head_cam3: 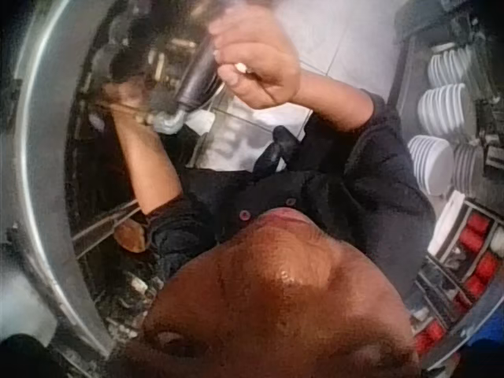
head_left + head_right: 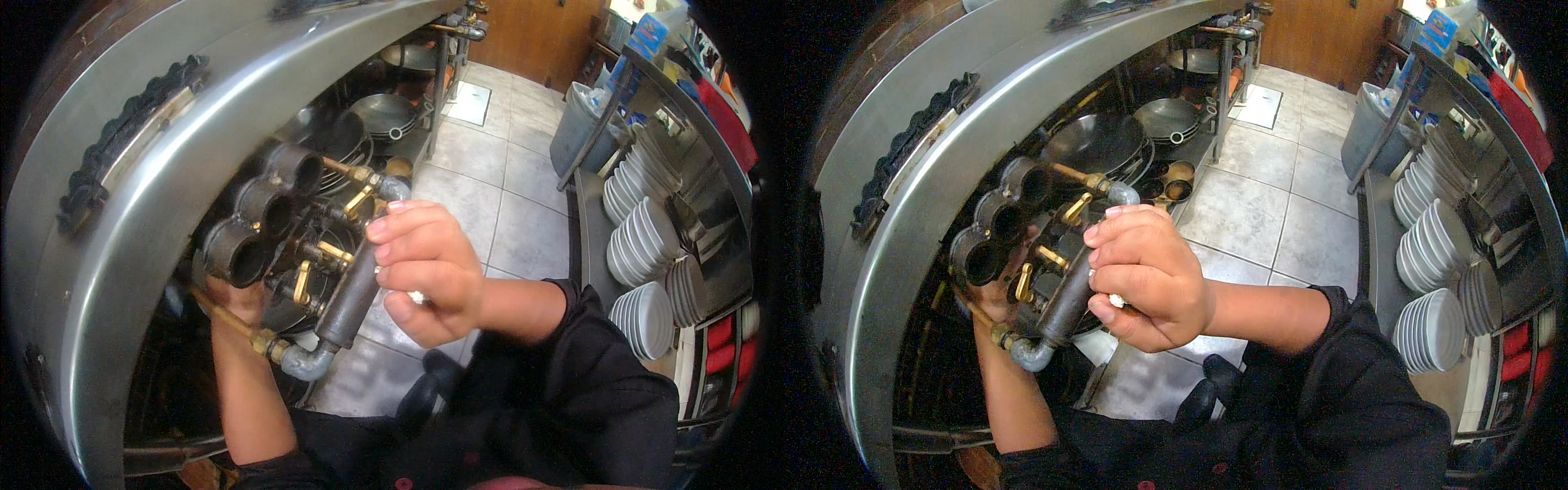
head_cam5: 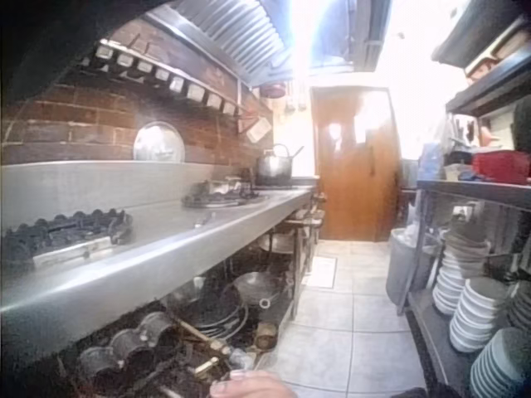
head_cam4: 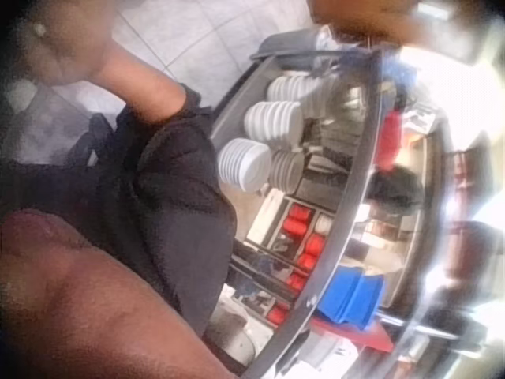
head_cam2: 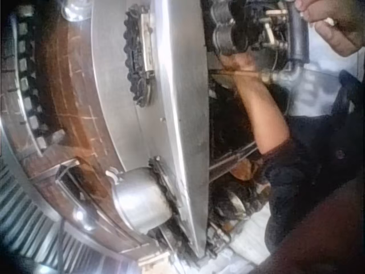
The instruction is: The person works on the gas valve assembly under a commercial stove, using a wrench to tighten connections. They ignite a burner to test the gas flow and then continue adjusting the valve components.
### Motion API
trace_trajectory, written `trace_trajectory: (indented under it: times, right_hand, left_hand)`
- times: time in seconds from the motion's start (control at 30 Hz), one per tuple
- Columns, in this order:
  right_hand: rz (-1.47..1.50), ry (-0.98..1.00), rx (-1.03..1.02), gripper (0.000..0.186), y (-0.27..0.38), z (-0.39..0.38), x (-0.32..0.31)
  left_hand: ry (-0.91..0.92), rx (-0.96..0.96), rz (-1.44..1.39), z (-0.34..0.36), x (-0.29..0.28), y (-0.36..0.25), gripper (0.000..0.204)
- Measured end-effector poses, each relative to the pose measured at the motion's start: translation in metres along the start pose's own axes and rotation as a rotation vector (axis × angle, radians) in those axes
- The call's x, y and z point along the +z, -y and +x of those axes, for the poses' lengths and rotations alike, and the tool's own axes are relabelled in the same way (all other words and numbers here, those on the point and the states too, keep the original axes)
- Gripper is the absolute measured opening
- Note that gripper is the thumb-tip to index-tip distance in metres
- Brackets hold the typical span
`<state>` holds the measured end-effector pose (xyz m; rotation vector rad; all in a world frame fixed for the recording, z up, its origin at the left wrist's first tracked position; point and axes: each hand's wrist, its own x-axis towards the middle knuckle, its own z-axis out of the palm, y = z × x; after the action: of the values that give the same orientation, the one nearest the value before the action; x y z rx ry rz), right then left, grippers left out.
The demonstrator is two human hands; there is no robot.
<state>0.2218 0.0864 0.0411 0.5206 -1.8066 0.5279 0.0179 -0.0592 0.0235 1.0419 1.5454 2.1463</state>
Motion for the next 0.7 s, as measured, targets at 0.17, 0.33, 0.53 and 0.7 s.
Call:
trace_trajectory:
  times: [0.17, 0.33, 0.53, 0.7]
  right_hand:
    - [-0.008, 0.003, 0.01, 0.014, 0.001, -0.002, -0.001]
    - [-0.034, -0.037, 0.027, 0.013, 0.003, 0.003, 0.0]
    - [-0.04, -0.045, 0.017, 0.013, 0.002, 0.002, 0.001]
    - [-0.059, -0.05, 0.007, 0.014, 0.001, 0.003, 0.002]
  left_hand:
    - [0.066, -0.039, -0.192, -0.001, 0.002, -0.002, 0.052]
    - [0.071, -0.05, -0.085, 0.002, -0.006, 0.002, 0.05]
    - [0.087, -0.045, -0.221, 0.004, -0.006, 0.007, 0.041]
    - [0.068, -0.057, -0.222, 0.0, 0.0, 0.003, 0.04]
